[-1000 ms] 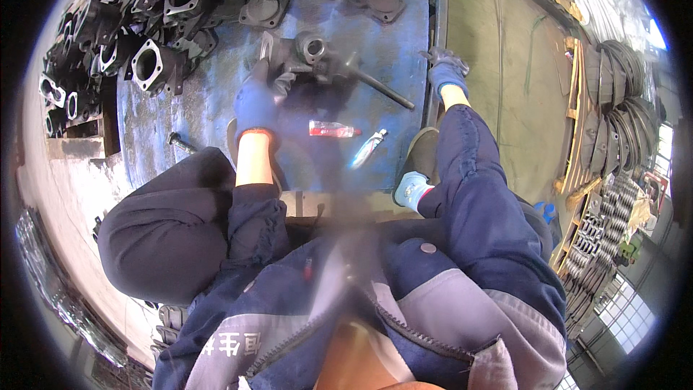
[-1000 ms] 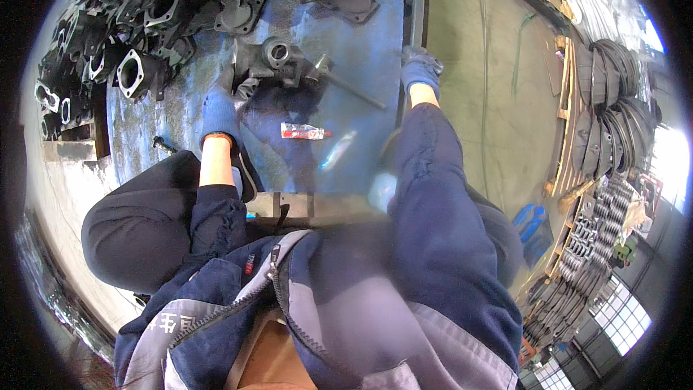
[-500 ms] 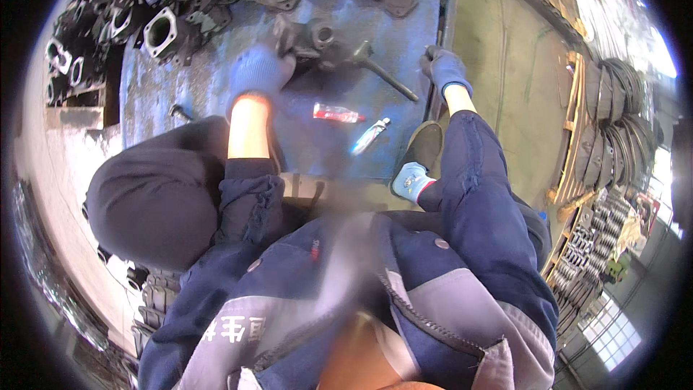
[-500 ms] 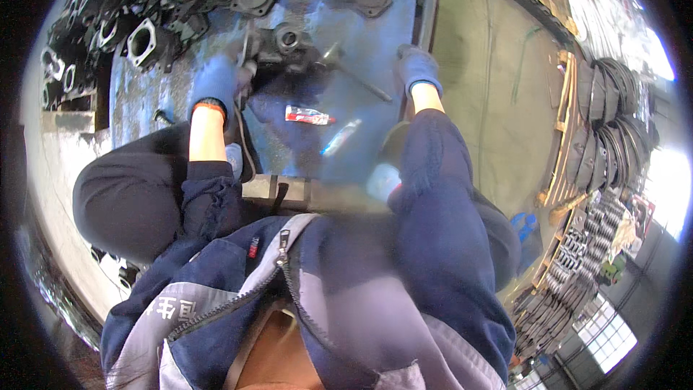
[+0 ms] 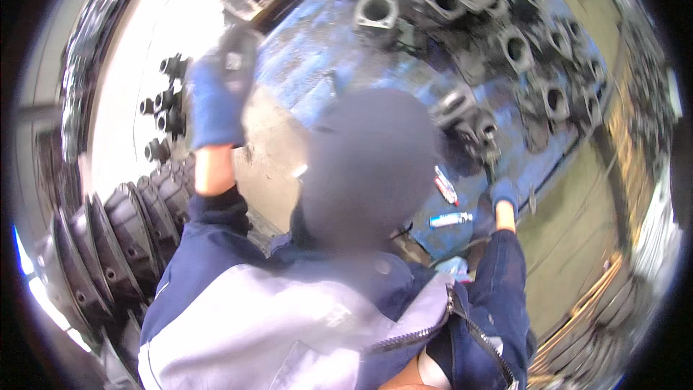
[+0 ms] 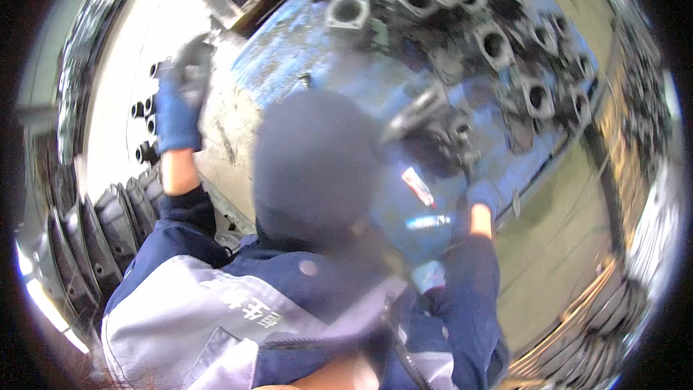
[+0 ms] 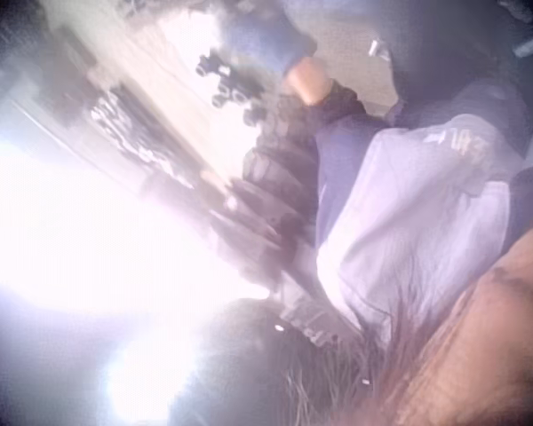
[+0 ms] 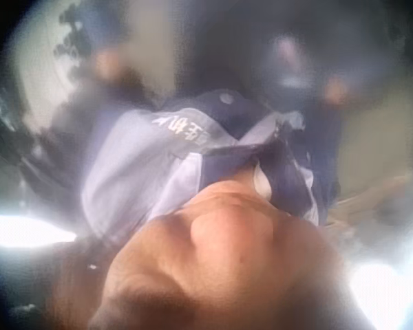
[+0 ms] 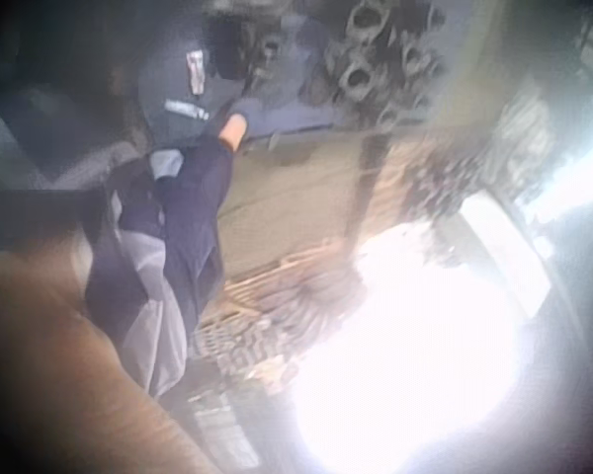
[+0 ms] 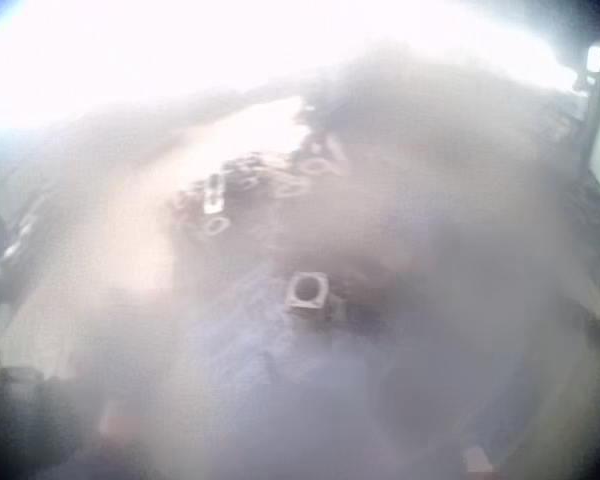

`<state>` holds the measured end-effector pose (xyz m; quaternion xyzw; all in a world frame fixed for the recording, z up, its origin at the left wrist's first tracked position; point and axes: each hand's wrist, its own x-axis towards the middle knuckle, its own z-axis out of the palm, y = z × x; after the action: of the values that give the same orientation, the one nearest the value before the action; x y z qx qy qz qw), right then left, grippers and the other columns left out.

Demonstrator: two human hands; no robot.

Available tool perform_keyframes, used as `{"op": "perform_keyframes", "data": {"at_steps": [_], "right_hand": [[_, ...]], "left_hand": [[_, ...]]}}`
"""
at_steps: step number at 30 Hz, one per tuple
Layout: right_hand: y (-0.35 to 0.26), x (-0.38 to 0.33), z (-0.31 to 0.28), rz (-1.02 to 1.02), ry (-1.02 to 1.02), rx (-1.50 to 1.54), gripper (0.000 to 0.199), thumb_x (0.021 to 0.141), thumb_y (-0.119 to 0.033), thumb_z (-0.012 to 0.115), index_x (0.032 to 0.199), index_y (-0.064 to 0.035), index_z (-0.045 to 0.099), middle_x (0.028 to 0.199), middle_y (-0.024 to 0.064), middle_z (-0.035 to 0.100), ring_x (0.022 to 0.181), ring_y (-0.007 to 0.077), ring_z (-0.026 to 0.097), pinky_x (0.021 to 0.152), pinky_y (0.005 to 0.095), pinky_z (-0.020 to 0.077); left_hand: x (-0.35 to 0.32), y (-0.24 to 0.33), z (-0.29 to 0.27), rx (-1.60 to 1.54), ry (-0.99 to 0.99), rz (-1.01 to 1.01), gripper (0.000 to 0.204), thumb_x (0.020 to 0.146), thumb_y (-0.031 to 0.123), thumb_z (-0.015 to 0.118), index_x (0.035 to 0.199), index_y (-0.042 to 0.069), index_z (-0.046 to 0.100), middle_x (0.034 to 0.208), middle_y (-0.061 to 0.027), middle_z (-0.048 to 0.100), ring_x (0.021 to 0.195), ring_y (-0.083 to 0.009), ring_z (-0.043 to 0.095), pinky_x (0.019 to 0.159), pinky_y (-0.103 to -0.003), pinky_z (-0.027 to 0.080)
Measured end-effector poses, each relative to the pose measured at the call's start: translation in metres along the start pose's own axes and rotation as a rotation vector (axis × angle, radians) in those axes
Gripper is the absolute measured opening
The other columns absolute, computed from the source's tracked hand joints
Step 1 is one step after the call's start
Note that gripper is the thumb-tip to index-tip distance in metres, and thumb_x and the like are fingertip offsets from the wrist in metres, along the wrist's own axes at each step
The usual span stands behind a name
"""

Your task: The person cleans and inspects metal parts on a blue workbench. They use a hammer to tap the parts and apply a substance from a tube to the parts.

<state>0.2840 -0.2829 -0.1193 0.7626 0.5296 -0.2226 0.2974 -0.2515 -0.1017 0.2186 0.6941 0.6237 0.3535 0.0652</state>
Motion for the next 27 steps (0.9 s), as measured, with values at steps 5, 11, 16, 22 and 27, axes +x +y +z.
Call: {"op": "perform_keyframes", "data": {"at_steps": [5, 11, 16, 22, 27], "right_hand": [[0.018, 0.014, 0.017, 0.059, -0.049, -0.047, 0.032, 0.088, -0.03, 0.058, 0.104, -0.0053, 0.071, 0.102, 0.017, 0.069, 0.093, 0.0348, 0.067, 0.079, 0.045, 0.0535], [0.01, -0.004, -0.012, 0.155, -0.02, 0.029, 0.032, 0.089, -0.03, 0.058, 0.106, -0.0046, 0.069, 0.095, 0.0154, 0.067, 0.085, 0.0317, 0.066, 0.074, 0.0431, 0.053], [-0.007, -0.032, -0.015, 0.254, 0.065, 0.23, 0.032, 0.089, -0.03, 0.059, 0.107, -0.0041, 0.067, 0.089, 0.014, 0.065, 0.079, 0.0291, 0.064, 0.07, 0.0415, 0.0527], [-0.037, -0.069, -0.016, 0.379, 0.189, 0.55, 0.033, 0.09, -0.03, 0.06, 0.108, -0.0035, 0.065, 0.082, 0.0125, 0.063, 0.072, 0.026, 0.063, 0.065, 0.0395, 0.0522], [-0.077, -0.118, -0.07, 0.402, 0.391, 0.882, 0.033, 0.09, -0.03, 0.061, 0.109, -0.003, 0.064, 0.076, 0.0111, 0.062, 0.066, 0.0234, 0.062, 0.061, 0.0379, 0.0518]], "left_hand": [[-0.064, -0.142, 0.083, 0.338, -0.37, -0.406, 0.033, 0.086, 0.028, 0.061, 0.112, 0.011, 0.07, 0.102, -0.0174, 0.072, 0.096, -0.0327, 0.07, 0.089, -0.041, 0.053], [-0.105, -0.168, 0.179, 0.177, -0.605, -0.734, 0.043, 0.085, 0.036, 0.066, 0.115, 0.006, 0.068, 0.104, -0.0173, 0.072, 0.101, -0.0318, 0.069, 0.089, -0.04, 0.051], [-0.071, -0.133, 0.248, 0.418, -0.709, -0.649, 0.041, 0.084, 0.039, 0.065, 0.105, 0.004, 0.073, 0.105, -0.0231, 0.07, 0.099, -0.0369, 0.069, 0.082, -0.047, 0.055], [-0.061, -0.152, 0.26, 0.285, -0.784, -0.708, 0.039, 0.084, 0.024, 0.066, 0.117, 0.004, 0.068, 0.122, -0.0209, 0.066, 0.112, -0.0349, 0.065, 0.09, -0.044, 0.052], [-0.067, -0.126, 0.235, -1.034, -0.336, -0.767, 0.018, 0.09, 0.006, 0.061, 0.107, 0.006, 0.063, 0.095, -0.008, 0.066, 0.095, -0.0224, 0.067, 0.082, -0.036, 0.055]]}}
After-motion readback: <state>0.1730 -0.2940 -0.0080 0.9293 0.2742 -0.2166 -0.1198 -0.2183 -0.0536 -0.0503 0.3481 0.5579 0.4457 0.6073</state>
